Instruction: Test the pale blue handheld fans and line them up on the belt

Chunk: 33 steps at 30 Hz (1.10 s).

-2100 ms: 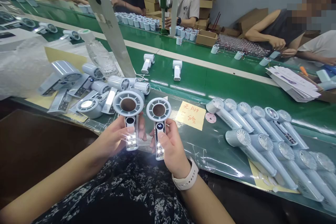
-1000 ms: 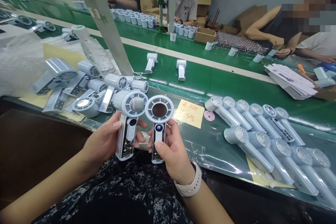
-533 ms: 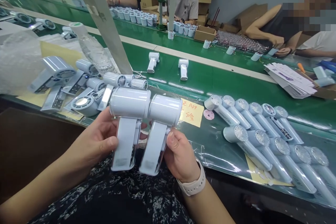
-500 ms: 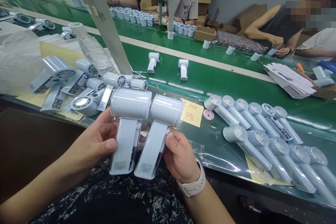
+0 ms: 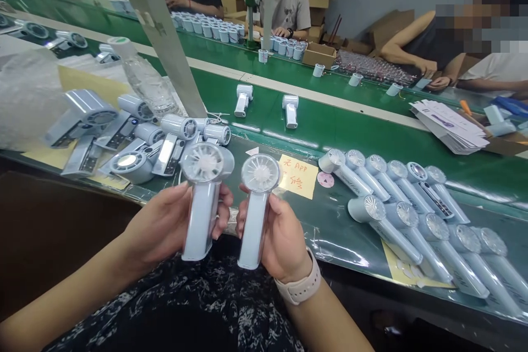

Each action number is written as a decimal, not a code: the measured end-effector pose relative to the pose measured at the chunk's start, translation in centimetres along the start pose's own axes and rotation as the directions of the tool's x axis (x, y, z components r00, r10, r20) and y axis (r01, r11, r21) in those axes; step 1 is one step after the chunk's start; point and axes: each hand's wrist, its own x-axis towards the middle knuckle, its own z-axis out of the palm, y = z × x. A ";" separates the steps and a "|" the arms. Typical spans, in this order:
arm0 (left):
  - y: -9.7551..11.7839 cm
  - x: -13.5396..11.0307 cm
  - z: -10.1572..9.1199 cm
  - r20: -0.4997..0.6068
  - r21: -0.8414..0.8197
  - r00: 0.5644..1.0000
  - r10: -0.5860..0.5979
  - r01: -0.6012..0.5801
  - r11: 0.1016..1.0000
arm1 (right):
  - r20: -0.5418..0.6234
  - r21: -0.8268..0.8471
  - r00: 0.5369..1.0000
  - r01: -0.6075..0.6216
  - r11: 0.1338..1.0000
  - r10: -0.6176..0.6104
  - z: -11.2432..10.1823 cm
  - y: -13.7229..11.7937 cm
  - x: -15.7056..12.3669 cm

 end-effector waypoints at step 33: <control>1.4 -1.9 -1.8 0.197 0.785 0.920 0.338 -0.355 0.509 | 0.278 -0.607 0.800 0.575 0.548 -0.532 -1.7 0.8 -1.3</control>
